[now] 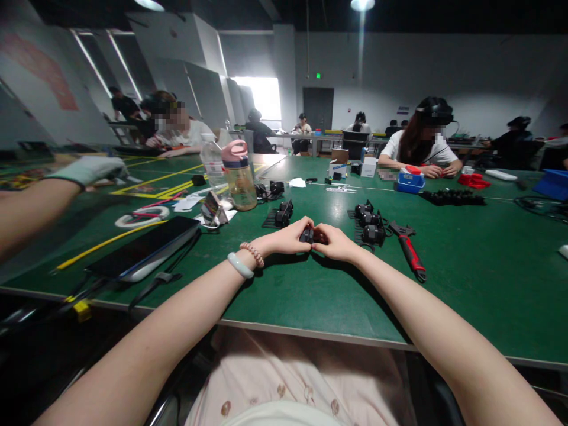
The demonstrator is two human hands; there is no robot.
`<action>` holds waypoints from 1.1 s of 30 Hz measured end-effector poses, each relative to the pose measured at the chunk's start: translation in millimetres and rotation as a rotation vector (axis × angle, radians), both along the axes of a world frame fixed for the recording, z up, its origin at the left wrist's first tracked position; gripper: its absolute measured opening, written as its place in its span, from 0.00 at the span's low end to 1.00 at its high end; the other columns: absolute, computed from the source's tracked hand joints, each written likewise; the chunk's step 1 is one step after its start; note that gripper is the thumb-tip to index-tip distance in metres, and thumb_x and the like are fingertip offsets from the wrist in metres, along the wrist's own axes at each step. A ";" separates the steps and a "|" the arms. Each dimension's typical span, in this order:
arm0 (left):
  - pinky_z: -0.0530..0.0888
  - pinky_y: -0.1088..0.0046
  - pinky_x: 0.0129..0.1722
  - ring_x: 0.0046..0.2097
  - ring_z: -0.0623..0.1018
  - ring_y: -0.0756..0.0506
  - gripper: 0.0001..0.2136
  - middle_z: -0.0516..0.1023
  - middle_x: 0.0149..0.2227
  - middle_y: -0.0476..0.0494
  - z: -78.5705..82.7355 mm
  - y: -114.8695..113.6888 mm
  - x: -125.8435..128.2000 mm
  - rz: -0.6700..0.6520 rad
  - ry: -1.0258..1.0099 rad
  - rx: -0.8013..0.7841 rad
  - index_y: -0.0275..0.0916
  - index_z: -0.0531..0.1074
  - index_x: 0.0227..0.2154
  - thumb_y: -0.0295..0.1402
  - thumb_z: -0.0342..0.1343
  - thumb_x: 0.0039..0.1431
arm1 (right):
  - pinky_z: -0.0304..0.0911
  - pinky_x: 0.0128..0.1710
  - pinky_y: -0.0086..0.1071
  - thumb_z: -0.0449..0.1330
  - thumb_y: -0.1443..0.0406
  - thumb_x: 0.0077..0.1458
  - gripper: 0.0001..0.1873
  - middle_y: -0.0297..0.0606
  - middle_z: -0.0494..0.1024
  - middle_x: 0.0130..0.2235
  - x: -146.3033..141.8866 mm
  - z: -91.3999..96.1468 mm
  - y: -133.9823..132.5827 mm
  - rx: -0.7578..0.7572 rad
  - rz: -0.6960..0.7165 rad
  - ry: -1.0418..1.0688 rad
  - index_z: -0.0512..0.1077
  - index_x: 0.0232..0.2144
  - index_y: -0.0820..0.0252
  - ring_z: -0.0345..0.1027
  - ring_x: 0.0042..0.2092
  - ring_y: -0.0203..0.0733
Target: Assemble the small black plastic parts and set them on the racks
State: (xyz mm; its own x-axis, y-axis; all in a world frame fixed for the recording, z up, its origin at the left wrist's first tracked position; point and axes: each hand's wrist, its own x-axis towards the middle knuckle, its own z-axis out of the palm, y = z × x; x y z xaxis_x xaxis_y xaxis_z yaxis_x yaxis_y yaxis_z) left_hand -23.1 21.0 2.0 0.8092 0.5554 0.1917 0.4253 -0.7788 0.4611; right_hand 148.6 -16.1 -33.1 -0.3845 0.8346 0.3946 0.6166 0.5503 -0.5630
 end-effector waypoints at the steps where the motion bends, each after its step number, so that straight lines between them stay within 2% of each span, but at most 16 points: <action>1: 0.65 0.70 0.36 0.37 0.66 0.47 0.20 0.64 0.36 0.45 -0.1 0.2 -0.1 -0.001 -0.002 0.000 0.35 0.56 0.39 0.39 0.51 0.42 | 0.57 0.31 0.29 0.54 0.64 0.43 0.14 0.36 0.68 0.32 0.1 -0.2 0.1 0.002 -0.001 -0.001 0.62 0.35 0.63 0.61 0.32 0.35; 13: 0.65 0.71 0.34 0.35 0.66 0.48 0.20 0.64 0.35 0.46 0.7 -0.6 -0.1 0.000 -0.004 0.015 0.35 0.57 0.39 0.38 0.51 0.42 | 0.56 0.32 0.30 0.53 0.62 0.45 0.14 0.37 0.69 0.34 1.0 0.2 0.9 -0.005 -0.002 0.006 0.63 0.36 0.63 0.61 0.32 0.36; 33: 0.65 0.72 0.35 0.35 0.66 0.48 0.19 0.64 0.35 0.46 2.2 -2.4 0.6 0.005 0.003 0.022 0.35 0.57 0.39 0.36 0.50 0.42 | 0.55 0.31 0.29 0.52 0.61 0.46 0.13 0.36 0.69 0.32 -0.8 4.1 -1.4 -0.018 -0.020 0.007 0.64 0.35 0.63 0.60 0.31 0.34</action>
